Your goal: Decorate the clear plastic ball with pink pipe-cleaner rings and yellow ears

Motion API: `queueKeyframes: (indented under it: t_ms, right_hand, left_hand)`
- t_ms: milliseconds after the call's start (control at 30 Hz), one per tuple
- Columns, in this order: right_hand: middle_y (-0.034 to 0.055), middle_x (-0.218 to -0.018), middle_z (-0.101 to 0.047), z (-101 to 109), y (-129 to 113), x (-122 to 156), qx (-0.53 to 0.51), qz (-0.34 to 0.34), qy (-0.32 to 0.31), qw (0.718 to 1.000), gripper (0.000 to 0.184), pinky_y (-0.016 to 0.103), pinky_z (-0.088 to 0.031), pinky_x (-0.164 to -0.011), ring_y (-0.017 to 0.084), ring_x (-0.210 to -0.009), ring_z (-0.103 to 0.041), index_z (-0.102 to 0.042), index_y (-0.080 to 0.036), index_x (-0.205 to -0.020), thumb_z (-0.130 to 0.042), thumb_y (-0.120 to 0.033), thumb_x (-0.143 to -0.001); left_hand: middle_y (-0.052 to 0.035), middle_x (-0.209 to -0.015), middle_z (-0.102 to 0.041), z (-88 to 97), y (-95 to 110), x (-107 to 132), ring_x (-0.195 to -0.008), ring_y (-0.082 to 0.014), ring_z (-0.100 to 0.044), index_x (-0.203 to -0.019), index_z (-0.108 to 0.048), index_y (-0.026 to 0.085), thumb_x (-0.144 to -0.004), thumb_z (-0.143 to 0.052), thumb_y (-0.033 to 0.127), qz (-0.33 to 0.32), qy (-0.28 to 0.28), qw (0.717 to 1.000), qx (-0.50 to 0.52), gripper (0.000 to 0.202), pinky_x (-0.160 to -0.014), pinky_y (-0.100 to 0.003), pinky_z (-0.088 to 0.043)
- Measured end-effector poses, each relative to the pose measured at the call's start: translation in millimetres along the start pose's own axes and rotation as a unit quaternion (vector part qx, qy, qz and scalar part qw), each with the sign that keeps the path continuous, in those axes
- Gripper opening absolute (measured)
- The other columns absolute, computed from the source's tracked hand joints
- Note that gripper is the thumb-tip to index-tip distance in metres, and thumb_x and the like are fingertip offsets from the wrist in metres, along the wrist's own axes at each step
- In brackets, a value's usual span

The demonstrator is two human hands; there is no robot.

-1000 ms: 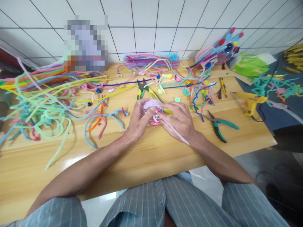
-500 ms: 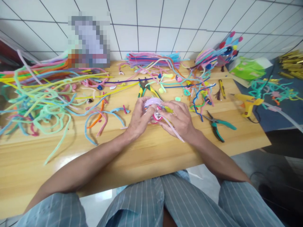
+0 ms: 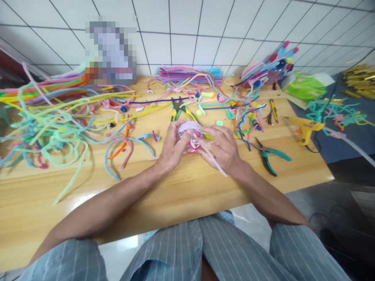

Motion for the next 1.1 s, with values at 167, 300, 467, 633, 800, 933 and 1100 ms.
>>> queueKeyframes:
  t_ms: [167, 300, 467, 633, 800, 933, 1100]
  right_hand:
    - [0.0131, -0.141, -0.074, -2.2, 1.5, 0.5, -0.014, -0.008, -0.01, 1.0, 0.04, 0.051, -0.056, -0.108, 0.031, -0.133, -0.067, -0.07, -0.027, -0.135, -0.079, -0.025, -0.096]
    - [0.0122, -0.14, -0.075, -2.5, 1.8, 1.0, -0.007, -0.008, -0.001, 1.0, 0.035, 0.05, -0.058, -0.107, 0.03, -0.132, -0.068, -0.073, -0.028, -0.132, -0.077, -0.024, -0.097]
    - [0.0126, -0.135, -0.077, -1.7, 1.0, 0.0, -0.008, -0.003, 0.022, 1.0, 0.034, 0.049, -0.059, -0.105, 0.03, -0.129, -0.07, -0.072, -0.026, -0.131, -0.077, -0.021, -0.097]
    - [0.011, -0.136, -0.077, -2.4, 1.6, -1.0, -0.026, -0.02, 0.014, 0.999, 0.036, 0.049, -0.059, -0.105, 0.029, -0.127, -0.071, -0.071, -0.028, -0.133, -0.074, -0.02, -0.098]
    - [0.0099, -0.136, -0.078, -2.8, 2.1, -1.4, -0.038, -0.04, -0.003, 0.998, 0.037, 0.05, -0.058, -0.107, 0.029, -0.127, -0.071, -0.073, -0.03, -0.135, -0.072, -0.019, -0.1]
    - [0.0107, -0.137, -0.078, -1.3, 1.0, -1.4, -0.043, -0.036, 0.01, 0.998, 0.04, 0.05, -0.058, -0.109, 0.028, -0.129, -0.07, -0.072, -0.028, -0.14, -0.072, -0.018, -0.101]
    - [0.0092, -0.134, -0.08, -1.9, 2.6, -1.0, -0.058, -0.053, 0.006, 0.997, 0.036, 0.05, -0.059, -0.108, 0.027, -0.129, -0.07, -0.075, -0.029, -0.136, -0.069, -0.016, -0.103]
  left_hand:
    - [-0.0063, -0.127, -0.069, 0.1, -0.3, 0.6, -0.119, -0.0214, -0.067, -0.129, -0.058, 0.023, -0.102, -0.064, 0.043, -0.001, -0.001, 1.0, -0.007, 0.034, -0.106, -0.037, -0.057]
    - [-0.008, -0.133, -0.066, -0.7, -1.9, 2.3, -0.124, -0.0233, -0.065, -0.133, -0.055, 0.023, -0.101, -0.064, 0.047, 0.006, -0.014, 1.0, 0.003, 0.04, -0.109, -0.039, -0.055]
    - [-0.0101, -0.137, -0.063, -1.3, -4.6, 4.4, -0.126, -0.0262, -0.064, -0.136, -0.052, 0.023, -0.096, -0.07, 0.047, 0.015, -0.023, 0.999, 0.017, 0.05, -0.113, -0.045, -0.053]
    - [-0.0103, -0.14, -0.063, -1.3, -3.3, 6.0, -0.133, -0.0273, -0.061, -0.137, -0.053, 0.024, -0.098, -0.068, 0.045, -0.002, -0.021, 1.0, 0.006, 0.047, -0.118, -0.047, -0.05]
    - [-0.0095, -0.138, -0.064, -1.3, 0.3, 7.5, -0.134, -0.0268, -0.061, -0.136, -0.053, 0.024, -0.099, -0.067, 0.042, -0.025, -0.012, 1.0, -0.007, 0.043, -0.12, -0.046, -0.05]
    - [-0.0101, -0.138, -0.063, -2.8, 0.0, 7.8, -0.134, -0.0265, -0.061, -0.136, -0.053, 0.024, -0.099, -0.066, 0.042, -0.026, -0.016, 1.0, -0.001, 0.043, -0.12, -0.045, -0.05]
    - [-0.0115, -0.139, -0.062, -3.1, -0.9, 8.8, -0.137, -0.0286, -0.058, -0.136, -0.053, 0.023, -0.098, -0.066, 0.042, -0.022, -0.008, 1.0, 0.002, 0.044, -0.122, -0.048, -0.048]
Point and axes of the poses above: each hand's wrist, its own x-axis away from the middle knuckle, its own z-axis out of the back of the hand, y = z × x, the point moved 6 cm from there along -x, towards the middle knuckle
